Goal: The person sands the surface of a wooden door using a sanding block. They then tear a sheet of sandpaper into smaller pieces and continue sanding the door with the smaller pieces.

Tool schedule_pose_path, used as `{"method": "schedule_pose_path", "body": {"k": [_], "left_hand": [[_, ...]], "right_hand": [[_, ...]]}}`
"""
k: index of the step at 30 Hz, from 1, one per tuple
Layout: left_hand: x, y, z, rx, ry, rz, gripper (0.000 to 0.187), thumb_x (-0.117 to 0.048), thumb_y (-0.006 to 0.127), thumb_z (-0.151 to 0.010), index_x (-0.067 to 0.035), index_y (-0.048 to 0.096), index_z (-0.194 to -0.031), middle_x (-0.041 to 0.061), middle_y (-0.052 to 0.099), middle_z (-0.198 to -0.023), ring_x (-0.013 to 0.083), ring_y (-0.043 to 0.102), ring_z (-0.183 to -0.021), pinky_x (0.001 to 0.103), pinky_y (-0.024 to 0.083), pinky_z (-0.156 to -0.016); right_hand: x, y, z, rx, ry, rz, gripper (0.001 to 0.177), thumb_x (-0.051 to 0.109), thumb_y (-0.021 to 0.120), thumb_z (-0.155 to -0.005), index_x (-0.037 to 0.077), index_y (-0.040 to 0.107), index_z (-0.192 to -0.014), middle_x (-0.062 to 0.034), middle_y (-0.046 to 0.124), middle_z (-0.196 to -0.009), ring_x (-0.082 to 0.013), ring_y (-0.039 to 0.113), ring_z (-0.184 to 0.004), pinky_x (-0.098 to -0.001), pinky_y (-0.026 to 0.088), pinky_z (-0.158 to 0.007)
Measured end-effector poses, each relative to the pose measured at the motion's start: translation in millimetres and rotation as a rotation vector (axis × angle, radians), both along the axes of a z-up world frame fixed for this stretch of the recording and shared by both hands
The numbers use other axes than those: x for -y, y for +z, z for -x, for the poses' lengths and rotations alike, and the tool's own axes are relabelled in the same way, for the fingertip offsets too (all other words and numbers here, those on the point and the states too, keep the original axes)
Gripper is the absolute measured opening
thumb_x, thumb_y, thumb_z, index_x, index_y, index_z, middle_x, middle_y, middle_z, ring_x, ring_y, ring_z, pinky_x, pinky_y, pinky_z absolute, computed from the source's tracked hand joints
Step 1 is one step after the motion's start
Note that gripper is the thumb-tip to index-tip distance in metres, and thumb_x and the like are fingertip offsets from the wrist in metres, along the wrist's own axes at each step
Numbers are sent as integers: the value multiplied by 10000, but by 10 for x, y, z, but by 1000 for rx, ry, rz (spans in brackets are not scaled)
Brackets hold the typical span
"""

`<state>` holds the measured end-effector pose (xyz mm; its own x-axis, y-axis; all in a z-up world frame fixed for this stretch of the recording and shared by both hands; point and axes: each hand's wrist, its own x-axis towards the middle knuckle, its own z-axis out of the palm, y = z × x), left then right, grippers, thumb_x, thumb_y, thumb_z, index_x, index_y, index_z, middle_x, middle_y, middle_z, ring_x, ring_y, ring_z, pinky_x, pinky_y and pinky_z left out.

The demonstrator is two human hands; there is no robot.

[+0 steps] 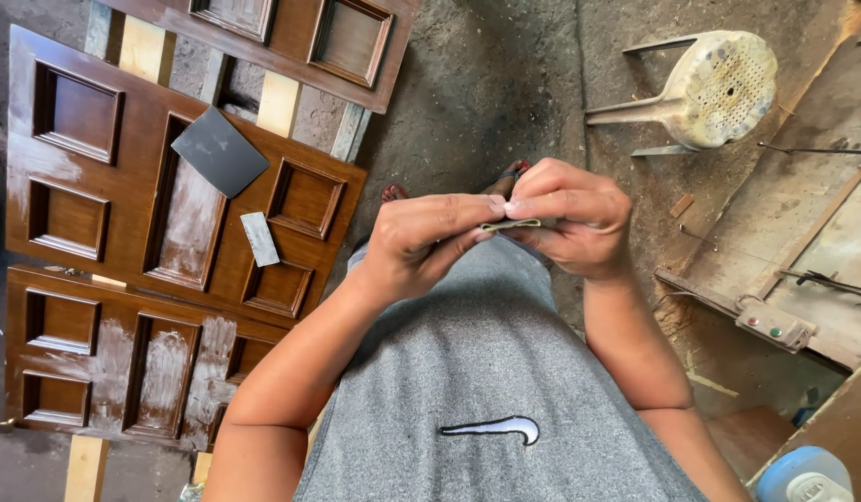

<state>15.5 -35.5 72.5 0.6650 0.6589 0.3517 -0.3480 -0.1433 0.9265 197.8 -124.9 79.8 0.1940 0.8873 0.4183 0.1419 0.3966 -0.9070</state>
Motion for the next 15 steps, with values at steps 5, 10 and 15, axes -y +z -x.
{"method": "schedule_pose_path", "body": {"k": [5,10,15], "left_hand": [[41,59,-42,87,52,-207,146,-34,723,-961,15,772,-1090,190,784,-1068,400,769,-1021,506,619,-913],[13,61,-74,115,44,-211,139,-41,708,-967,30,770,-1069,199,784,-1044,407,774,-996,514,621,-905],[-1,34,-95,109,17,-119,120,-17,707,-967,34,763,-1060,201,783,-1017,418,777,-964,528,633,-857]], "right_hand": [[42,93,-37,102,-36,-74,160,40,884,-802,-76,773,-807,-195,687,-753,-301,636,-676,-417,578,-650],[48,127,-57,136,-47,-86,159,62,879,-815,-60,778,-801,-187,698,-759,-286,633,-671,-413,581,-643],[20,135,-44,103,-51,-51,159,47,875,-821,-73,771,-817,-188,688,-751,-287,640,-669,-407,573,-612]]}}
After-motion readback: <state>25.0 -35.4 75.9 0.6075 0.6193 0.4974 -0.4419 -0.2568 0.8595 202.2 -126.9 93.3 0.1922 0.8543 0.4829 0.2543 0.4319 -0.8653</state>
